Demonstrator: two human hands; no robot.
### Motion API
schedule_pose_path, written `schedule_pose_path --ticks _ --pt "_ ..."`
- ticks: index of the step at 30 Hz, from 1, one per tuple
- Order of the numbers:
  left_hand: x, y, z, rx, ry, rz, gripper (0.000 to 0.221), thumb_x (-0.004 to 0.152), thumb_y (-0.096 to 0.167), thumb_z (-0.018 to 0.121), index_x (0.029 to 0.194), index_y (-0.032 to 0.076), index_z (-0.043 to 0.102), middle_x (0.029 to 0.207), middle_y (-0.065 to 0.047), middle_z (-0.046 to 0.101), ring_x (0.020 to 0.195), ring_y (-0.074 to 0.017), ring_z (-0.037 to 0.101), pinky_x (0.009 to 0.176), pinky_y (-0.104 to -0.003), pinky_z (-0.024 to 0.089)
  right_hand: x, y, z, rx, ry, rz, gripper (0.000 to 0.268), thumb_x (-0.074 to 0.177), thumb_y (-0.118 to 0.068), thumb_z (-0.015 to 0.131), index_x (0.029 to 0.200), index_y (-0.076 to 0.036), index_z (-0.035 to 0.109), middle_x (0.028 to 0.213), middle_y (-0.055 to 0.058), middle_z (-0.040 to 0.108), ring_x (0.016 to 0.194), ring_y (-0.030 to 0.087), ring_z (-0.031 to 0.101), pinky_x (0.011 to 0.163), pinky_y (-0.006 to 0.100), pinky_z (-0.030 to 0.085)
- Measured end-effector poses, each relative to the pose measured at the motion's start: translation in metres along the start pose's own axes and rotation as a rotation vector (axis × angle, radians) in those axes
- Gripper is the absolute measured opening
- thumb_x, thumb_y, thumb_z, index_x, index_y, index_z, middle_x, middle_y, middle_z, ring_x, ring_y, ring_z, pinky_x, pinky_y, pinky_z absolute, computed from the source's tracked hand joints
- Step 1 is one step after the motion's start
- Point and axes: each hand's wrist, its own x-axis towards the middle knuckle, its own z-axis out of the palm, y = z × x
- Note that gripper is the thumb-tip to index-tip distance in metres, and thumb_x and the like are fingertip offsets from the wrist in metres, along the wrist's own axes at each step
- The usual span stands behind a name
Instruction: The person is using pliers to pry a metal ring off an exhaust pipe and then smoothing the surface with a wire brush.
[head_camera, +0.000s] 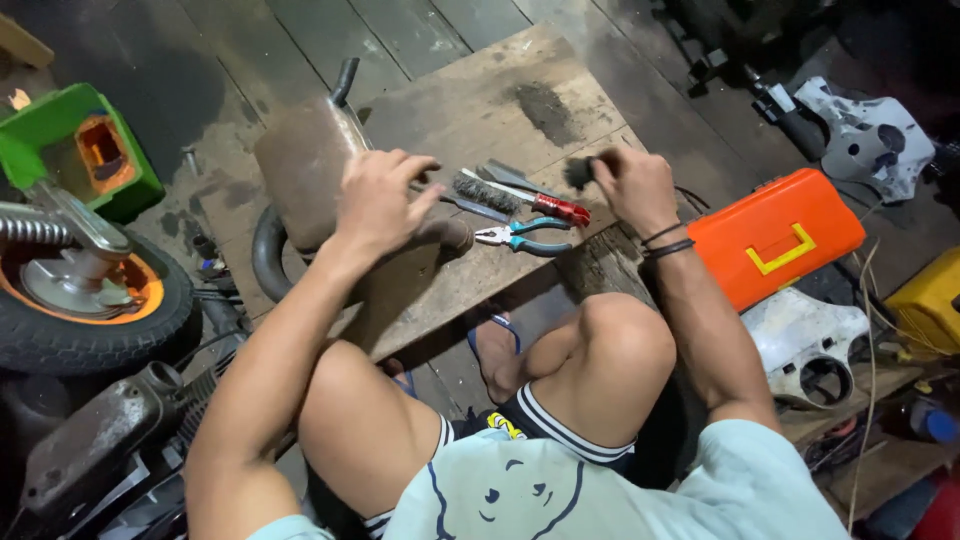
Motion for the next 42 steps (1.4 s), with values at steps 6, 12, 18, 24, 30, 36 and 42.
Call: schedule_pose_path --ticks 6,12,18,24,30,36,42 --pt "0.016 0.06 -0.027 -0.271 -0.019 0.035 0.085 0.083 0.056 0.081 0.15 0.016 0.046 0.131 -0.013 0.059 0.116 -0.0369 0.065 0.096 -0.052 0.053 0.057 -0.129 -0.056 0.179 -0.012 -0.414 0.011 0.102 -0.023 0.067 0.104 -0.012 0.067 0.079 0.011 0.072 0.082 0.033 0.073 0.068 0.044 0.057" --pt "0.005 0.025 -0.014 -0.254 0.134 -0.038 0.056 0.091 0.04 0.078 0.139 0.017 0.058 0.11 -0.004 0.068 0.102 -0.0265 0.072 0.092 -0.041 0.053 0.075 -0.176 -0.053 0.576 -0.119 -0.248 0.01 0.101 -0.019 0.07 0.106 -0.01 0.069 0.081 0.004 0.076 0.073 0.025 0.076 0.064 0.034 0.057" --pt "-0.005 0.012 -0.025 -0.324 0.148 -0.112 0.064 0.081 0.034 0.086 0.134 0.018 0.054 0.106 -0.005 0.072 0.099 -0.0278 0.074 0.09 -0.043 0.055 0.07 -0.167 -0.024 0.815 -0.255 0.013 0.009 0.094 -0.017 0.074 0.102 -0.012 0.074 0.081 0.006 0.076 0.068 0.015 0.074 0.06 0.027 0.056" --pt "-0.001 0.015 -0.013 -0.102 0.122 -0.058 0.061 0.071 0.032 0.091 0.119 0.021 0.056 0.091 0.001 0.07 0.089 -0.0245 0.072 0.088 -0.041 0.053 0.074 -0.171 -0.016 0.691 -0.182 -0.178 0.014 0.088 -0.017 0.082 0.099 -0.011 0.076 0.082 0.008 0.077 0.073 0.023 0.076 0.063 0.033 0.056" --pt "-0.004 0.027 -0.017 0.021 0.058 -0.029 0.061 0.072 0.04 0.087 0.12 0.024 0.053 0.095 0.005 0.065 0.098 -0.0185 0.068 0.094 -0.039 0.047 0.071 -0.176 -0.027 0.194 -0.109 -0.361 0.013 0.099 -0.034 0.071 0.095 -0.021 0.074 0.076 -0.004 0.073 0.074 0.019 0.075 0.065 0.032 0.057" --pt "0.0 0.041 -0.016 0.045 0.032 -0.043 0.058 0.078 0.043 0.083 0.125 0.021 0.058 0.116 -0.002 0.064 0.114 -0.0242 0.063 0.095 -0.043 0.047 0.066 -0.162 -0.018 0.126 -0.104 -0.311 0.016 0.1 -0.042 0.067 0.099 -0.027 0.072 0.08 -0.007 0.07 0.079 0.018 0.074 0.067 0.033 0.057" --pt "0.011 0.047 -0.006 -0.048 -0.037 -0.036 0.043 0.084 0.034 0.078 0.119 0.01 0.066 0.117 -0.009 0.065 0.102 -0.0308 0.062 0.091 -0.045 0.046 0.067 -0.089 -0.035 0.271 0.037 -0.2 0.022 0.096 -0.023 0.076 0.108 -0.005 0.079 0.088 0.007 0.077 0.065 0.019 0.067 0.058 0.031 0.05"
